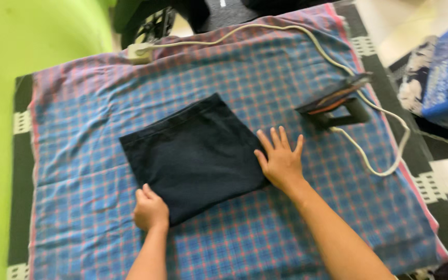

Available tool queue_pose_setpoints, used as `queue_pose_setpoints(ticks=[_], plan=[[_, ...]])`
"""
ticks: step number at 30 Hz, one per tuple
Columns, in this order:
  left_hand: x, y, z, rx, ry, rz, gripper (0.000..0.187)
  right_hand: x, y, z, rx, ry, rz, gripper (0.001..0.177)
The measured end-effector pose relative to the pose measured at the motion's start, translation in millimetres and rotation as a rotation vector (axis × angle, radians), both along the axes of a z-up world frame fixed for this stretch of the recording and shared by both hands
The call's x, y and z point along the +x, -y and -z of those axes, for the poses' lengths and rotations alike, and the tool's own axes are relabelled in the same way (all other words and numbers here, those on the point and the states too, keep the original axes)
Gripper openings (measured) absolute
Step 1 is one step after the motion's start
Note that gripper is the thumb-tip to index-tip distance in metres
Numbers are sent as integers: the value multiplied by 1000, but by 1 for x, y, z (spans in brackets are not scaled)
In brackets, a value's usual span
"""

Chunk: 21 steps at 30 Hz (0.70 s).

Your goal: The person irons a pair of dark denim jeans on a plaid-covered surface. They smooth the fabric, use an electric iron to press the front and back sections, and fold the jeans into a neat stack. The person then places the folded jeans on a nearby chair and picks up a pair of grey shorts.

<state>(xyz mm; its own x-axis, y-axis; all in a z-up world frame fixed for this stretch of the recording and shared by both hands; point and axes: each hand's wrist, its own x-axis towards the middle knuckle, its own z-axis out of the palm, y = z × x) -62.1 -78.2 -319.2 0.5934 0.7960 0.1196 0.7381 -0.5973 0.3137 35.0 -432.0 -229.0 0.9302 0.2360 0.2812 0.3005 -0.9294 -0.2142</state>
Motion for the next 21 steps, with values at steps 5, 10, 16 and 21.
queue_pose_setpoints(ticks=[5,10,16,21], plan=[[-2,-8,2,34,12,42,46,5,76,41,813,-50,569,42],[-1,-9,-1,16,4,49,49,35,143,42,1176,371,581,62],[-2,-11,7,22,24,62,49,63,137,-2,1312,-73,448,30],[-1,-6,14,7,53,26,47,49,67,-84,640,50,187,30]])
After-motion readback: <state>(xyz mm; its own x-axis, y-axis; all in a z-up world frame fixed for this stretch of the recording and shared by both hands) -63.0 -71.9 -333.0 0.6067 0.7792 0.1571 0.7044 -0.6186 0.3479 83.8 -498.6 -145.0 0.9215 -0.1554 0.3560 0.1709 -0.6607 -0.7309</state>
